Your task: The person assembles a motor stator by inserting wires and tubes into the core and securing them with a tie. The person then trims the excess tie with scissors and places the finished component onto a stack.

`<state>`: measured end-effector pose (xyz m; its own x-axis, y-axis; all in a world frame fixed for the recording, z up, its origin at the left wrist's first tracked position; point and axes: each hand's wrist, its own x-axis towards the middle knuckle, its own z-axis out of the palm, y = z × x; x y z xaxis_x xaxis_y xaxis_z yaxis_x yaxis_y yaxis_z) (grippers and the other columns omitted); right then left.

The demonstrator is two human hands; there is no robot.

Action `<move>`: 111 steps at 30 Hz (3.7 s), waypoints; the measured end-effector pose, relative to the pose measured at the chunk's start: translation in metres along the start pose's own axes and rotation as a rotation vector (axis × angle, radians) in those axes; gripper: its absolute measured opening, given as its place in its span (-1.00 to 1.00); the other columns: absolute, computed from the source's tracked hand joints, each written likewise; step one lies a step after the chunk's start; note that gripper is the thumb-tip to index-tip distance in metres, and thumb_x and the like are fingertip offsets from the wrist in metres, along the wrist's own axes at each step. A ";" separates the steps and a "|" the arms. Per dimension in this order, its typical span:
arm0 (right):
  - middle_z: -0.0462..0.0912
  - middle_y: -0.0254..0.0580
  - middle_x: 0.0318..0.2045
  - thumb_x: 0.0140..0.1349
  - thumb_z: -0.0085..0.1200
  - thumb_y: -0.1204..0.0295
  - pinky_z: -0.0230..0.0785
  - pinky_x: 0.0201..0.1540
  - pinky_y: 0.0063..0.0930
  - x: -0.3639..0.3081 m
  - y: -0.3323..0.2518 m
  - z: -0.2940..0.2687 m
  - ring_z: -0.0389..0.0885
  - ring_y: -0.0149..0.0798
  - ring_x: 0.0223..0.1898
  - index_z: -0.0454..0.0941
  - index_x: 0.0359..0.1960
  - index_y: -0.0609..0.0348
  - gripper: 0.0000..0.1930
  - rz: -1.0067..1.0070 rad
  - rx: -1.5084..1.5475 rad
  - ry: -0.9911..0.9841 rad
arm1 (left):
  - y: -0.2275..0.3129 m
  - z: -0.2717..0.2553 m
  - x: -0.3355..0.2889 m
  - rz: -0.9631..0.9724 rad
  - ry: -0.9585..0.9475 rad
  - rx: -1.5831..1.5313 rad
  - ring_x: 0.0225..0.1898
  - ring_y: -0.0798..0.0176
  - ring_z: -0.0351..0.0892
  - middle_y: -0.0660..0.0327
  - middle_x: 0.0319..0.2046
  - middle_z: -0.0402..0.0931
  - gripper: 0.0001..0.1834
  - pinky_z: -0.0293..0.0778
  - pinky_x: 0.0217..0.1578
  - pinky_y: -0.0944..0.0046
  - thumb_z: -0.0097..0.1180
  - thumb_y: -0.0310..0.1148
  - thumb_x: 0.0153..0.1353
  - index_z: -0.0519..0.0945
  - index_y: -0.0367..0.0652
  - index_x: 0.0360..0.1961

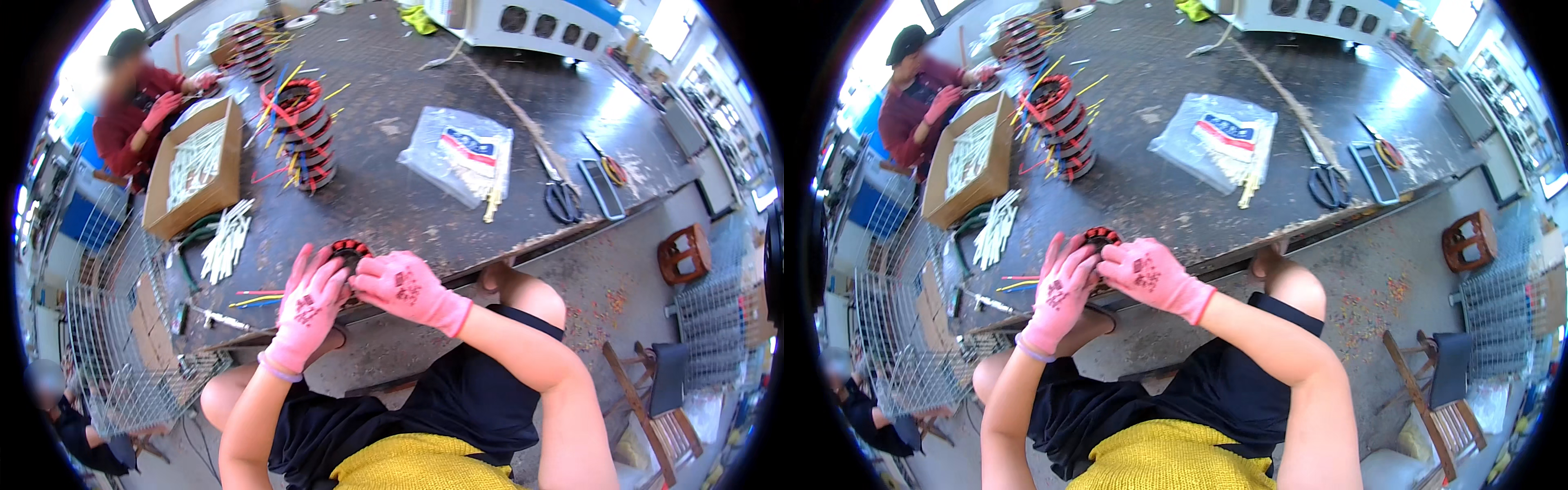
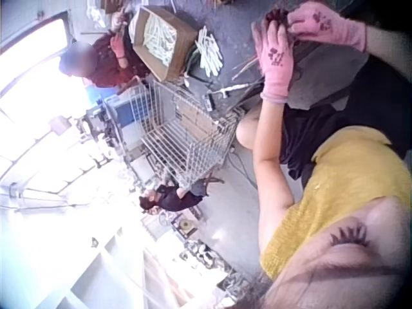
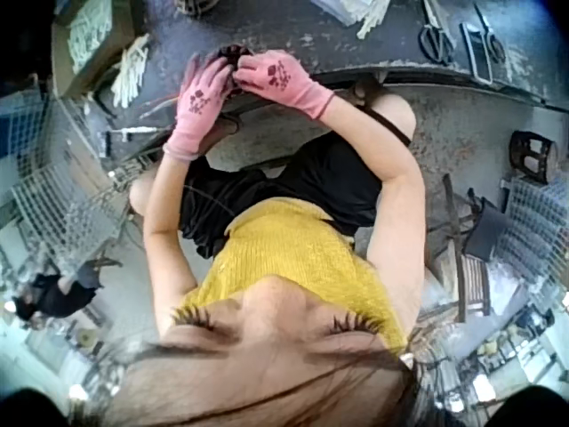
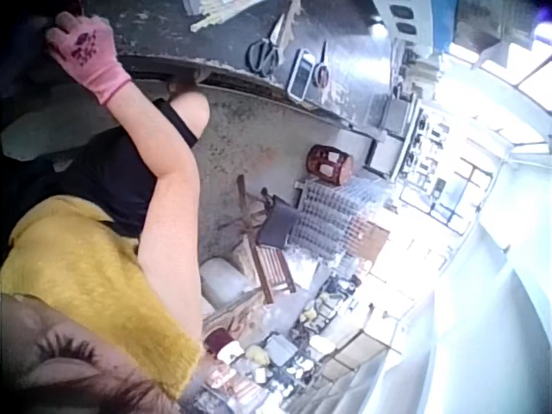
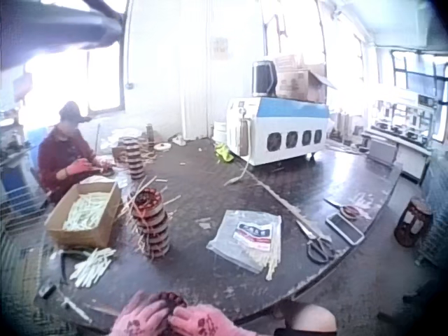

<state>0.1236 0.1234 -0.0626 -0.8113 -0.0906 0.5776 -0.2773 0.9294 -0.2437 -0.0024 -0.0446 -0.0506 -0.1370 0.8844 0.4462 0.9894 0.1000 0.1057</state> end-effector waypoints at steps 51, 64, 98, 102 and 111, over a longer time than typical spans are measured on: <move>0.70 -0.37 -0.16 0.23 0.20 0.30 0.55 -0.21 -0.33 -0.091 0.146 -0.134 0.70 -0.19 -0.21 0.68 -0.17 -0.04 -0.83 0.204 -0.369 -0.175 | 0.001 0.022 -0.009 -0.036 0.175 -0.080 0.19 -0.04 0.52 0.20 -0.20 0.58 -0.77 0.23 0.34 -0.25 0.27 -0.52 0.03 0.56 -0.14 -0.25; 0.67 -0.05 -0.25 0.29 0.14 0.54 0.51 -0.18 -0.32 -0.072 0.100 -0.144 0.68 0.00 -0.23 0.59 -0.12 0.22 -0.84 0.504 0.009 0.088 | 0.000 0.016 -0.009 -0.061 0.130 -0.120 0.22 0.06 0.50 0.27 -0.20 0.58 -0.76 0.21 0.39 -0.14 0.34 -0.41 -0.01 0.59 -0.09 -0.27; 0.71 -0.12 -0.07 0.03 0.33 0.49 0.61 -0.26 -0.37 -0.062 -0.092 -0.046 0.75 -0.14 -0.25 0.62 -0.11 0.15 -0.66 0.137 0.353 0.081 | 0.000 0.019 -0.012 -0.091 0.152 -0.201 0.23 0.00 0.49 0.21 -0.16 0.59 -0.76 0.18 0.39 -0.18 0.27 -0.49 0.05 0.59 -0.14 -0.21; 0.70 -0.11 -0.04 0.07 0.32 0.51 0.61 -0.26 -0.35 -0.062 -0.088 -0.039 0.74 -0.11 -0.24 0.61 -0.08 0.12 -0.67 0.179 0.402 0.095 | 0.001 0.019 -0.011 -0.099 0.140 -0.209 0.23 -0.02 0.48 0.19 -0.13 0.59 -0.78 0.16 0.39 -0.19 0.25 -0.50 0.07 0.58 -0.14 -0.21; 0.66 -0.01 0.03 0.23 0.17 0.59 0.57 -0.02 -0.28 -0.046 -0.070 0.003 0.67 0.00 0.00 0.59 -0.05 0.17 -0.75 0.511 0.638 0.135 | 0.004 0.021 -0.017 -0.199 0.161 -0.270 0.37 -0.16 0.23 0.09 0.19 0.39 -0.75 -0.01 0.43 -0.24 0.22 -0.50 0.09 0.61 -0.15 -0.16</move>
<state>0.1791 0.0610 -0.0747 -0.8593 0.3691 0.3541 -0.1629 0.4589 -0.8735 0.0051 -0.0502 -0.0763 -0.3528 0.7745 0.5250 0.8968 0.1197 0.4259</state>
